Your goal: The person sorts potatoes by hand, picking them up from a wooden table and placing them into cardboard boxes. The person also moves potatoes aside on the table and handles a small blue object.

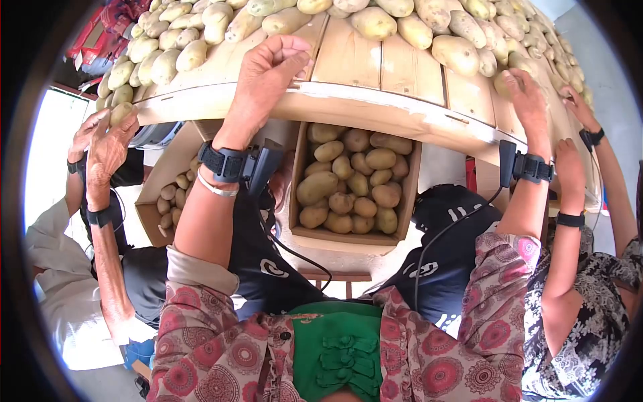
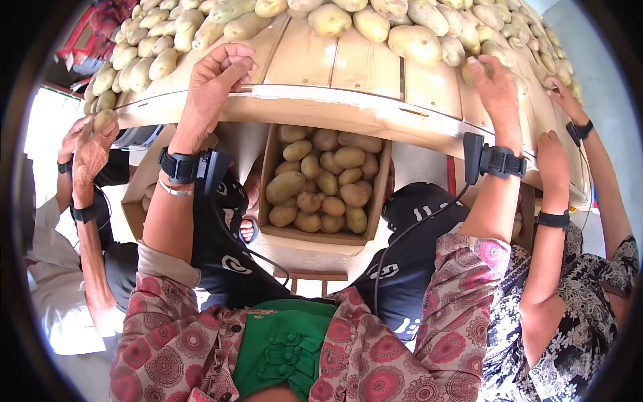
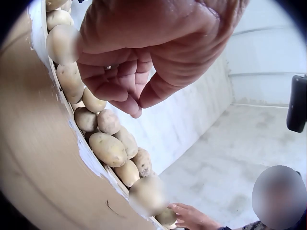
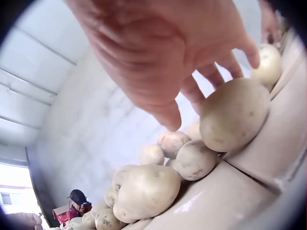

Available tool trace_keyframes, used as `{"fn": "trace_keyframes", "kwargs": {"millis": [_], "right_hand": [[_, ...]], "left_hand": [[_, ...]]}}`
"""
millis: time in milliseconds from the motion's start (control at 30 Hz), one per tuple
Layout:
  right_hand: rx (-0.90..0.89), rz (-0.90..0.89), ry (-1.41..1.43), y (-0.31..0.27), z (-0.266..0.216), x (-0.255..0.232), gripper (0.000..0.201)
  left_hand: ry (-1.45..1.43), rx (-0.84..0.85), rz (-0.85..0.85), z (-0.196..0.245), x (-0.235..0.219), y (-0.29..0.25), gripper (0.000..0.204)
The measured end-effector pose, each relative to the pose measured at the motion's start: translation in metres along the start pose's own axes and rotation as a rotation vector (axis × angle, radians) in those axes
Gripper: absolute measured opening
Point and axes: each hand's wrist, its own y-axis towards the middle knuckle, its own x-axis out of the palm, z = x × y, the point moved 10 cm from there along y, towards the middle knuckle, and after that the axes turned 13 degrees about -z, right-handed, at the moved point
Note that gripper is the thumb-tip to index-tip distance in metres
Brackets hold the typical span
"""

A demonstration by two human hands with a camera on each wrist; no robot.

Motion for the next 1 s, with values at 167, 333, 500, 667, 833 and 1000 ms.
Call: {"fn": "trace_keyframes", "kwargs": {"millis": [167, 333, 500, 667, 833, 1000], "right_hand": [[0.288, 0.014, -0.134, -0.016, 0.022, -0.025, 0.053], [0.271, -0.132, 0.084, -0.023, 0.036, 0.007, 0.067], [0.099, -0.025, 0.292, -0.009, 0.029, 0.004, 0.064], [0.147, 0.101, 0.233, -0.016, -0.007, -0.01, 0.071], [0.221, -0.099, 0.293, -0.031, -0.005, 0.004, 0.069], [0.053, -0.025, 0.551, -0.052, -0.036, 0.003, 0.067]], "left_hand": [[0.031, 0.025, -0.022, -0.001, 0.004, 0.0, 0.014], [0.058, -0.018, -0.012, -0.002, 0.003, 0.0, 0.014], [0.047, 0.003, -0.029, -0.002, 0.004, -0.001, 0.014], [0.031, -0.016, -0.011, -0.004, 0.004, 0.001, 0.014], [0.039, 0.003, -0.023, -0.002, 0.004, 0.001, 0.015], [0.026, 0.023, -0.019, 0.002, 0.0, -0.001, 0.015]]}}
